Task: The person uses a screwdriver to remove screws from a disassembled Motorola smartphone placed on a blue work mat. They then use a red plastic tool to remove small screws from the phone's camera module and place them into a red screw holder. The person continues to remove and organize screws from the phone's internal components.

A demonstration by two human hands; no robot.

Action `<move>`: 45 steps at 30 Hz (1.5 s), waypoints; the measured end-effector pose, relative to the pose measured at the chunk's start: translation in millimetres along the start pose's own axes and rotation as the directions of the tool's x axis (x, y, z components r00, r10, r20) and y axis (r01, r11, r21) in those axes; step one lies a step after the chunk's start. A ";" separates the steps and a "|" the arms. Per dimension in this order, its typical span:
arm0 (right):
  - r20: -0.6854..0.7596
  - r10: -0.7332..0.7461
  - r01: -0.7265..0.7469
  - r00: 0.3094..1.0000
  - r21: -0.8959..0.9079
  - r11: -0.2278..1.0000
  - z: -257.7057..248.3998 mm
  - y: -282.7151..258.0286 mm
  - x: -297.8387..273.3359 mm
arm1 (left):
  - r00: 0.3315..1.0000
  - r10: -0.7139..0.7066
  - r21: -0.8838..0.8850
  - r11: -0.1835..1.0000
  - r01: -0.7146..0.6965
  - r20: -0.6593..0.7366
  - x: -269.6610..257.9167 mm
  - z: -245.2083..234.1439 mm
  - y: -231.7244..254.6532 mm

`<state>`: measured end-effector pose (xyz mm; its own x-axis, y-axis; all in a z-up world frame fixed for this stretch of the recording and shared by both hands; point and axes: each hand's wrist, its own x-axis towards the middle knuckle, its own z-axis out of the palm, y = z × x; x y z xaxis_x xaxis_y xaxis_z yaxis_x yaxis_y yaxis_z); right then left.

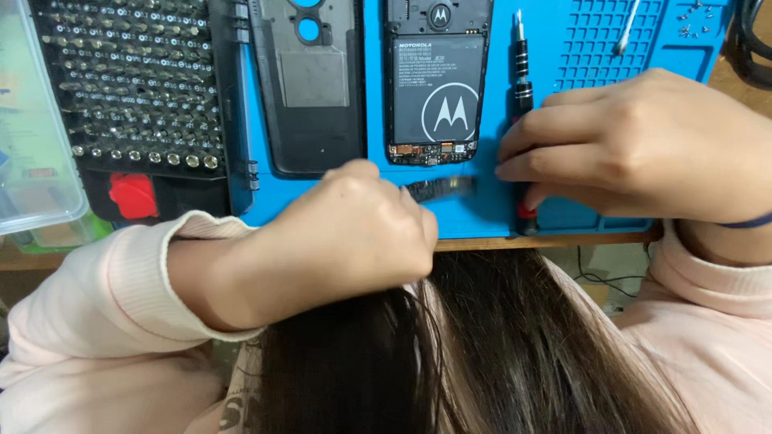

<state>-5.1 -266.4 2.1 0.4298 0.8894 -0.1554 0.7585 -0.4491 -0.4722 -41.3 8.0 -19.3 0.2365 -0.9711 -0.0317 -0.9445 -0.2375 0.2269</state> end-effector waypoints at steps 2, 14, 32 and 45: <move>0.096 0.014 -0.013 0.995 -0.012 1.000 1.3 4.9 -7.3 | 0.999 0.007 0.028 1.000 -0.006 -0.041 -0.6 4.9 3.6; -0.079 -0.249 0.258 0.965 0.131 0.957 -14.1 -17.1 -9.0 | 0.992 -0.038 0.047 0.998 0.044 -0.123 -2.0 9.4 12.4; -0.104 -0.455 0.434 0.884 0.544 0.719 -2.3 -24.0 -13.0 | 0.996 -0.051 0.057 0.997 0.056 -0.078 -3.7 5.9 11.4; -0.072 -0.452 0.400 0.889 0.601 0.691 -3.2 -25.1 -8.7 | 0.995 -0.058 0.041 0.997 0.062 -0.080 -3.2 4.7 11.5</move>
<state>-26.3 -263.2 18.1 0.0739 0.9877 0.1376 0.4019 0.0968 -0.9106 -53.9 8.2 -21.1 0.3088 -0.9505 0.0331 -0.9366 -0.2978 0.1847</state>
